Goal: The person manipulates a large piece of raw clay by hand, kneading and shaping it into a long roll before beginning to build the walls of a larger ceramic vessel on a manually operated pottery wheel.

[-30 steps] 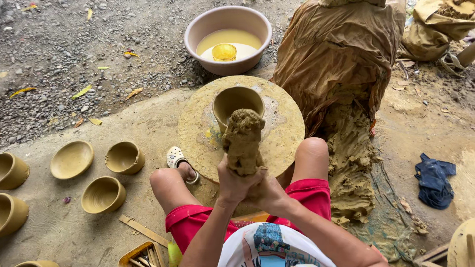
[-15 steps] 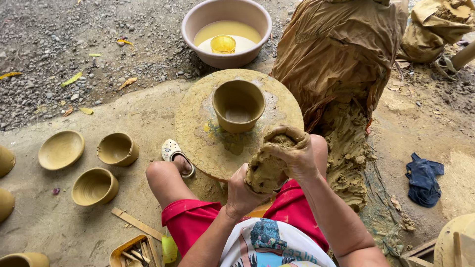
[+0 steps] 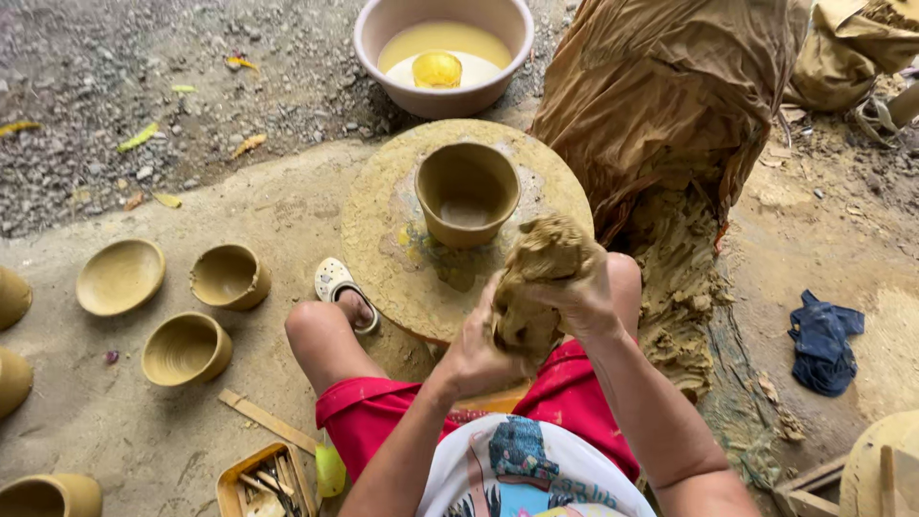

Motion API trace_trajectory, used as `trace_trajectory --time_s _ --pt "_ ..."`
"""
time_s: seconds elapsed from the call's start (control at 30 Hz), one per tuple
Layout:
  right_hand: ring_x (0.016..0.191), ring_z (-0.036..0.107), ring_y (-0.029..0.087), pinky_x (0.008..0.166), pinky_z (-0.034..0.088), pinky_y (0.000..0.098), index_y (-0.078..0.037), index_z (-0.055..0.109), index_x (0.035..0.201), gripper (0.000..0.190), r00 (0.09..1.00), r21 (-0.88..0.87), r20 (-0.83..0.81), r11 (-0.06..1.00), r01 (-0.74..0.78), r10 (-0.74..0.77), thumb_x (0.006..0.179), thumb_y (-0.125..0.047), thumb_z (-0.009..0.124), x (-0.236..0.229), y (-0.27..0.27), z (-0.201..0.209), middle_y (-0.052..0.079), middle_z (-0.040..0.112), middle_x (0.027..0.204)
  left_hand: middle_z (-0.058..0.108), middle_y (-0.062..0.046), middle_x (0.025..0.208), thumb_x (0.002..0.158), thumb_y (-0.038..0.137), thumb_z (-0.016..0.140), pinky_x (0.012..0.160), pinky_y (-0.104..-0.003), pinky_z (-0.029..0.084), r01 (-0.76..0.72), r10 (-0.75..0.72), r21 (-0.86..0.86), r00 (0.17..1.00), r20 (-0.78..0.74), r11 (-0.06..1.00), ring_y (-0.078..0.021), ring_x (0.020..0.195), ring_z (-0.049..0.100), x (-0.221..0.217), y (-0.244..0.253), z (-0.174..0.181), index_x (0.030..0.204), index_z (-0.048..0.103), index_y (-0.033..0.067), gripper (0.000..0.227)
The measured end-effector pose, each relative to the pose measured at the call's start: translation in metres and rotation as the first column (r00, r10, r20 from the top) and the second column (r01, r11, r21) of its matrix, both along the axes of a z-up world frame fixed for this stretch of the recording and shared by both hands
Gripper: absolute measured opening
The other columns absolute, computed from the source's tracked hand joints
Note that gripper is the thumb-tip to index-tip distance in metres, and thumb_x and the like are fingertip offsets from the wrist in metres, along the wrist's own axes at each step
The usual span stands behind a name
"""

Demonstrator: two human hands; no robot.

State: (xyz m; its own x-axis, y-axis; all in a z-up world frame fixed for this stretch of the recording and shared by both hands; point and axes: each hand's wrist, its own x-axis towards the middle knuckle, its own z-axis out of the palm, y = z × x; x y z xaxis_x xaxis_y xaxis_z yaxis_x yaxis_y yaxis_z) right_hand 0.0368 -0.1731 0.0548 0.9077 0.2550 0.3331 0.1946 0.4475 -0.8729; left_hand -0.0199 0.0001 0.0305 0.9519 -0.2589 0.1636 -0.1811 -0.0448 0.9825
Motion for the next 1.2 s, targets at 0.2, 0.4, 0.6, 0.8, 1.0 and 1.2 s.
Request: trace_trajectory --time_s 0.2,0.4,0.6,0.8,1.0,1.2 --pt "0.126 0.063 0.025 0.107 0.056 0.0492 -0.007 0.047 0.151 0.083 0.997 0.138 0.010 0.987 -0.078 0.077 0.080 -0.003 0.089 0.001 0.000 0.015 0.013 0.063 0.133 0.073 -0.008 0.115 0.066 0.010 0.093 0.095 -0.031 0.058 -0.038 0.057 -0.165 0.992 0.111 0.986 -0.0174 0.103 0.069 -0.008 -0.019 -0.001 0.129 0.058 0.0004 0.072" --pt "0.114 0.064 0.027 0.094 0.054 0.0521 -0.020 0.049 0.157 0.078 0.657 0.638 -0.445 0.730 -0.244 0.608 0.088 -0.034 0.083 0.016 -0.019 0.004 0.019 0.063 0.128 0.071 -0.009 0.100 0.071 0.004 0.090 0.080 -0.034 0.059 0.198 -0.300 -0.437 0.937 -0.178 0.878 -0.0198 0.088 0.067 -0.013 -0.020 -0.015 0.115 0.065 -0.0035 0.051" --pt "0.106 0.067 0.024 0.097 0.059 0.0424 -0.002 0.053 0.141 0.075 0.999 0.052 -0.009 0.997 0.048 -0.048 0.073 0.004 0.084 -0.006 -0.010 0.005 0.010 0.064 0.119 0.070 -0.003 0.111 0.063 0.010 0.089 0.093 -0.029 0.057 0.119 -0.133 -0.135 0.986 -0.102 0.984 -0.0140 0.102 0.067 0.003 -0.011 0.010 0.129 0.054 0.0080 0.075" --pt "0.107 0.071 0.021 0.094 0.064 0.0379 0.002 0.055 0.135 0.067 0.801 0.370 -0.599 0.883 0.290 -0.012 0.076 -0.010 0.083 -0.002 -0.005 0.034 0.010 0.071 0.124 0.074 -0.008 0.115 0.065 0.011 0.095 0.097 -0.032 0.057 -0.008 0.021 -0.153 0.996 0.083 0.988 -0.0158 0.105 0.067 -0.005 -0.019 0.017 0.129 0.060 0.0011 0.073" --pt "0.112 0.071 0.034 0.099 0.061 0.0510 0.002 0.054 0.143 0.069 0.945 0.206 0.131 0.924 -0.322 0.300 0.082 -0.012 0.085 -0.014 -0.019 0.035 0.023 0.069 0.128 0.065 -0.016 0.108 0.065 0.005 0.092 0.082 -0.041 0.050 0.287 -0.425 -0.381 0.834 -0.351 0.879 -0.0272 0.095 0.061 0.004 -0.012 -0.010 0.136 0.055 -0.0061 0.081" --pt "0.114 0.068 0.023 0.101 0.062 0.0449 -0.011 0.046 0.146 0.080 0.969 0.285 0.001 0.929 0.235 -0.246 0.077 0.001 0.086 -0.014 0.001 0.027 0.009 0.063 0.126 0.061 -0.012 0.141 0.060 0.009 0.092 0.112 -0.036 0.049 0.046 -0.009 -0.297 0.992 0.124 0.954 -0.0214 0.129 0.061 0.005 -0.014 -0.003 0.161 0.013 0.0071 0.129"
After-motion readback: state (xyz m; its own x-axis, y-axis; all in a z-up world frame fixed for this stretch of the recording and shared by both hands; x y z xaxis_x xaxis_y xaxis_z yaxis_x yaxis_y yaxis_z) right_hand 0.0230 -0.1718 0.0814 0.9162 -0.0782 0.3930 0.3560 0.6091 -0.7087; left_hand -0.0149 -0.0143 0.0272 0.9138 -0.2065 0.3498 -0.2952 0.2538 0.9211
